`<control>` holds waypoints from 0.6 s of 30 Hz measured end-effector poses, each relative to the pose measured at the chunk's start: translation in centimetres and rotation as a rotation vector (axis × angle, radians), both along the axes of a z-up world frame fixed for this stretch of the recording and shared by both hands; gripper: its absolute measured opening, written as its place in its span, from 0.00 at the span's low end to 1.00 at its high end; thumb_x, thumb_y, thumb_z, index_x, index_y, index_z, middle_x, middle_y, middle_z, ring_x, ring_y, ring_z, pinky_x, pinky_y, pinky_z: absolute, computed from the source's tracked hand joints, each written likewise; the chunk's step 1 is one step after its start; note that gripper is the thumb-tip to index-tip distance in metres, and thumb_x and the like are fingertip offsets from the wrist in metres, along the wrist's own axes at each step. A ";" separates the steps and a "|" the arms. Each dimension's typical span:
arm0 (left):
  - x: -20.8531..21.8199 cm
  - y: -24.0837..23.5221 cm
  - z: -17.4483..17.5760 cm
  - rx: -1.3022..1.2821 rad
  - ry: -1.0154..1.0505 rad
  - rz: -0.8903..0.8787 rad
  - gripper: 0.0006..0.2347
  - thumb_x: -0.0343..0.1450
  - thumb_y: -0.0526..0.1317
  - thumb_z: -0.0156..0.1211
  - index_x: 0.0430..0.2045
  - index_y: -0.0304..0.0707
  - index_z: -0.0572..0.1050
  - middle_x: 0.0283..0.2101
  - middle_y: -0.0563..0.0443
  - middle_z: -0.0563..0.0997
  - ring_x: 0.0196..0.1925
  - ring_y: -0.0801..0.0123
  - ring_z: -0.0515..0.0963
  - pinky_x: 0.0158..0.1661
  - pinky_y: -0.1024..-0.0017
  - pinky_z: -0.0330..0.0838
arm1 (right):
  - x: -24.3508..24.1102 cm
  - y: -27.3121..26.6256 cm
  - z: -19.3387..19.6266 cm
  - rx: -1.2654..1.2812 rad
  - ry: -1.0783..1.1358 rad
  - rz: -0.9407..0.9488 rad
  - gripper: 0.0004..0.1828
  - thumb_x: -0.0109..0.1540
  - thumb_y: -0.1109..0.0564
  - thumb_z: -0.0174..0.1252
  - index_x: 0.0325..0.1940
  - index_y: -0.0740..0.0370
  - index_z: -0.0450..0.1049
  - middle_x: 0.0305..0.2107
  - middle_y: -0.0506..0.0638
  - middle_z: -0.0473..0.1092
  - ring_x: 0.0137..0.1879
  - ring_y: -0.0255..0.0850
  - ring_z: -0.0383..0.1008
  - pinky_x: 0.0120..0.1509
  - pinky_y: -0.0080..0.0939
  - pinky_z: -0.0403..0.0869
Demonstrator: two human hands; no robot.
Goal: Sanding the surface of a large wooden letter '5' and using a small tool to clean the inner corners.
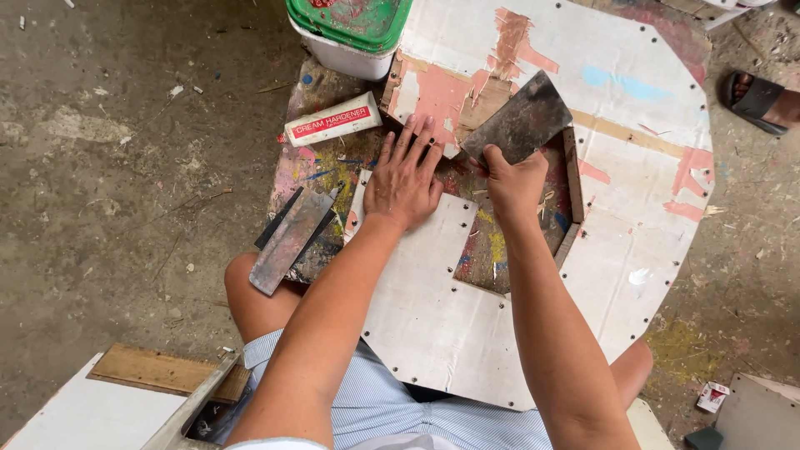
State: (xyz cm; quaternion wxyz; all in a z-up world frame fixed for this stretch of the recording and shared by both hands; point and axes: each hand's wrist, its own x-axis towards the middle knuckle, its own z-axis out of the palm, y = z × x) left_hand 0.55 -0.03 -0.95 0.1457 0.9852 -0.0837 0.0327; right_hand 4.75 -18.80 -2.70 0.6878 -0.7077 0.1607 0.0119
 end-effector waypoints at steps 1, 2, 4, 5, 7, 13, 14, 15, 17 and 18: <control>-0.1 -0.1 0.0 -0.001 0.005 -0.001 0.24 0.68 0.45 0.46 0.61 0.49 0.68 0.77 0.49 0.52 0.79 0.52 0.46 0.72 0.46 0.48 | 0.1 0.4 0.1 -0.001 0.005 -0.001 0.07 0.60 0.66 0.62 0.40 0.74 0.74 0.25 0.63 0.74 0.30 0.49 0.82 0.33 0.44 0.83; -0.1 -0.1 0.1 0.002 0.008 0.000 0.23 0.68 0.45 0.46 0.61 0.49 0.68 0.77 0.49 0.52 0.79 0.52 0.46 0.72 0.46 0.48 | 0.2 0.7 0.3 -0.025 -0.008 -0.015 0.06 0.59 0.66 0.62 0.39 0.72 0.74 0.24 0.63 0.74 0.28 0.48 0.82 0.31 0.42 0.83; 0.1 -0.1 0.1 0.006 0.005 0.000 0.23 0.68 0.45 0.46 0.61 0.49 0.68 0.77 0.49 0.52 0.79 0.52 0.46 0.72 0.46 0.48 | 0.7 1.4 2.0 -0.048 -0.026 -0.031 0.06 0.58 0.66 0.61 0.39 0.71 0.75 0.23 0.62 0.75 0.27 0.46 0.82 0.30 0.41 0.83; 0.1 -0.1 -0.1 0.011 -0.007 0.002 0.23 0.69 0.45 0.46 0.62 0.48 0.68 0.77 0.48 0.52 0.79 0.52 0.46 0.72 0.47 0.48 | 0.8 1.5 3.4 -0.051 -0.044 0.019 0.06 0.59 0.66 0.61 0.40 0.71 0.75 0.24 0.62 0.75 0.28 0.47 0.82 0.30 0.41 0.83; 0.0 -0.2 -0.3 0.016 -0.017 0.006 0.23 0.69 0.45 0.46 0.62 0.48 0.68 0.77 0.48 0.51 0.79 0.52 0.46 0.72 0.47 0.49 | 0.9 1.5 5.7 -0.054 -0.059 0.070 0.06 0.61 0.66 0.60 0.41 0.71 0.75 0.25 0.63 0.75 0.30 0.47 0.83 0.30 0.40 0.83; 0.0 -0.4 -0.2 0.013 -0.031 0.009 0.25 0.68 0.45 0.48 0.63 0.48 0.67 0.77 0.48 0.52 0.79 0.51 0.46 0.72 0.48 0.48 | 3.2 0.3 7.6 -0.473 -0.091 0.359 0.04 0.61 0.60 0.64 0.31 0.57 0.78 0.18 0.49 0.75 0.25 0.34 0.79 0.33 0.34 0.74; 0.0 -0.4 -0.3 0.006 -0.031 0.013 0.25 0.67 0.46 0.50 0.62 0.48 0.67 0.76 0.48 0.53 0.79 0.52 0.47 0.72 0.48 0.48 | 3.2 0.2 8.1 -0.486 -0.107 0.428 0.03 0.60 0.60 0.65 0.31 0.57 0.79 0.18 0.49 0.75 0.27 0.35 0.79 0.34 0.35 0.74; -0.1 -0.4 -0.3 -0.002 -0.030 0.017 0.26 0.66 0.46 0.52 0.62 0.48 0.67 0.76 0.49 0.55 0.79 0.52 0.47 0.72 0.48 0.49 | 3.3 0.2 8.6 -0.498 -0.123 0.497 0.03 0.59 0.61 0.66 0.30 0.57 0.79 0.19 0.49 0.75 0.28 0.36 0.79 0.35 0.36 0.74; 0.0 -0.2 -0.5 -0.005 -0.034 0.015 0.25 0.66 0.47 0.53 0.60 0.48 0.68 0.76 0.49 0.55 0.79 0.52 0.47 0.72 0.48 0.49 | 3.8 -0.6 8.0 -0.392 -0.108 0.525 0.03 0.61 0.63 0.65 0.32 0.62 0.79 0.22 0.53 0.75 0.32 0.38 0.79 0.40 0.40 0.76; 0.1 -0.2 -0.6 -0.013 -0.033 0.010 0.25 0.65 0.48 0.55 0.59 0.48 0.69 0.76 0.50 0.55 0.79 0.53 0.47 0.72 0.48 0.49 | 4.0 -1.2 7.7 -0.288 -0.086 0.551 0.02 0.62 0.65 0.64 0.35 0.67 0.79 0.25 0.57 0.75 0.36 0.41 0.78 0.45 0.44 0.78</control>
